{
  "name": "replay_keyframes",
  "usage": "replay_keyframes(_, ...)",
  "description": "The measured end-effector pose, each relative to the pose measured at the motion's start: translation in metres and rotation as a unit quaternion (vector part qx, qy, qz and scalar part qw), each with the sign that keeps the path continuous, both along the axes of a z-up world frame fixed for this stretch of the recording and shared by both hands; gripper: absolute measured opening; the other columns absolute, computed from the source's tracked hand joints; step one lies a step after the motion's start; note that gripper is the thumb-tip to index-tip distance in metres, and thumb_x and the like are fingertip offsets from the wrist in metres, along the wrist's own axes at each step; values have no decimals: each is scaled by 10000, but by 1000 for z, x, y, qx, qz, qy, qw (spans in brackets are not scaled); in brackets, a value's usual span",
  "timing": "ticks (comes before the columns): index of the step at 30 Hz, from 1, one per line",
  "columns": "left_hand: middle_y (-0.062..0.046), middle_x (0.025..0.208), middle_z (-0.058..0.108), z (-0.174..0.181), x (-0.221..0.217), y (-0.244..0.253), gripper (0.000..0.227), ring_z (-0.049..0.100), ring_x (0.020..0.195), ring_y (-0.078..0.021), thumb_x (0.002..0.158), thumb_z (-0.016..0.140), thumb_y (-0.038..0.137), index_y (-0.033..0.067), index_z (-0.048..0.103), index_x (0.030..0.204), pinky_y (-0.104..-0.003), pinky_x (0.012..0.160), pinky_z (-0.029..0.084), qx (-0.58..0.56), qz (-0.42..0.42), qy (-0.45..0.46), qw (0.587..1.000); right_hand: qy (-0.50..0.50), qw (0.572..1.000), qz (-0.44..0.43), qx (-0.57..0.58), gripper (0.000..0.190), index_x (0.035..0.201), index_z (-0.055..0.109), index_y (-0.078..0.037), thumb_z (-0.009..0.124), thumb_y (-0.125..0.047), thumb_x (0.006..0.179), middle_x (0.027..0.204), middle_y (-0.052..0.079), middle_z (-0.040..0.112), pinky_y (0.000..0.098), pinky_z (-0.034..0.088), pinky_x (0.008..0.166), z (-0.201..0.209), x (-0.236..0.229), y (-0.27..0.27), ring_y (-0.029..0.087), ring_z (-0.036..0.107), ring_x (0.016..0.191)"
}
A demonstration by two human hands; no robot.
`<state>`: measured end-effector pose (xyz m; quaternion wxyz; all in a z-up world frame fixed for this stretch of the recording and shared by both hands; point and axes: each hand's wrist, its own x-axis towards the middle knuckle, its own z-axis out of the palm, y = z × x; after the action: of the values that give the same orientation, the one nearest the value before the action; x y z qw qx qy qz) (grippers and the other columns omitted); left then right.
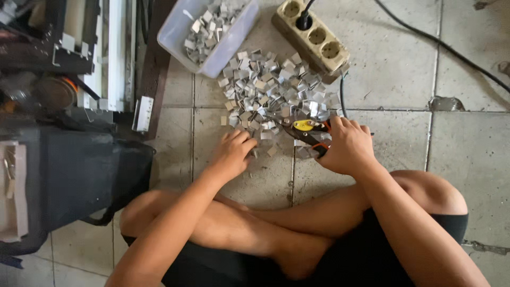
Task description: The person sits on the floor and uses pliers to cut small metal pieces one by one. They pick up each piece, cut it, and place it into a plastic container. The process is repetitive and continues throughout the video.
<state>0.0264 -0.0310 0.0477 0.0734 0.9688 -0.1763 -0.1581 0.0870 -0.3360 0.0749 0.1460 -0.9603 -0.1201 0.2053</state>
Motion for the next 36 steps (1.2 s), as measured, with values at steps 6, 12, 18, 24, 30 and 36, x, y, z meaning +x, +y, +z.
replay_keyframes(6,-2,900,695,-44,-4,19,169,634,929,-191,821,747,163,189,726,987,-372,837,502,-45,-13,-83,995,-12,1000,-19,3,434,1054,555,-119,641,-373,713,1050,87,639,476,438,974,7,1,0,325,626,1135)
replay_keyframes(12,-138,961,763,28,-11,-2,469,731,962,-298,877,752,131,125,583,1314,-424,871,548,-27,44,26,998,33,999,-9,-9,419,1067,557,-116,588,-378,742,1083,93,647,464,421,1006,21,2,0,322,612,1159)
replay_keyframes(18,-78,808,751,50,-20,1,375,752,758,-255,943,678,185,146,585,1304,-364,639,562,-2,200,169,965,37,999,2,-18,479,1076,555,-113,609,-432,723,1118,108,650,460,427,998,19,2,0,322,609,1178)
replay_keyframes(24,-141,934,771,89,-19,3,162,749,905,-353,949,654,158,144,702,1103,-473,763,587,-77,289,96,949,15,1000,9,-19,501,1103,557,-101,570,-436,732,1121,107,676,476,445,984,18,-2,0,334,631,1134)
replay_keyframes(30,-70,1097,753,-20,-44,75,362,719,1091,-303,847,738,385,232,709,1173,-512,900,565,150,277,194,929,5,999,44,-23,763,1149,584,-83,737,-589,599,1193,138,680,520,473,988,-22,2,-9,340,634,1182)
replay_keyframes(36,-233,1009,748,-41,-48,62,246,729,969,-429,827,697,80,2,739,1057,-548,816,594,109,251,233,933,-1,999,30,-33,697,1110,594,-80,700,-558,614,1147,129,698,497,454,999,-14,-3,-8,342,641,1166)
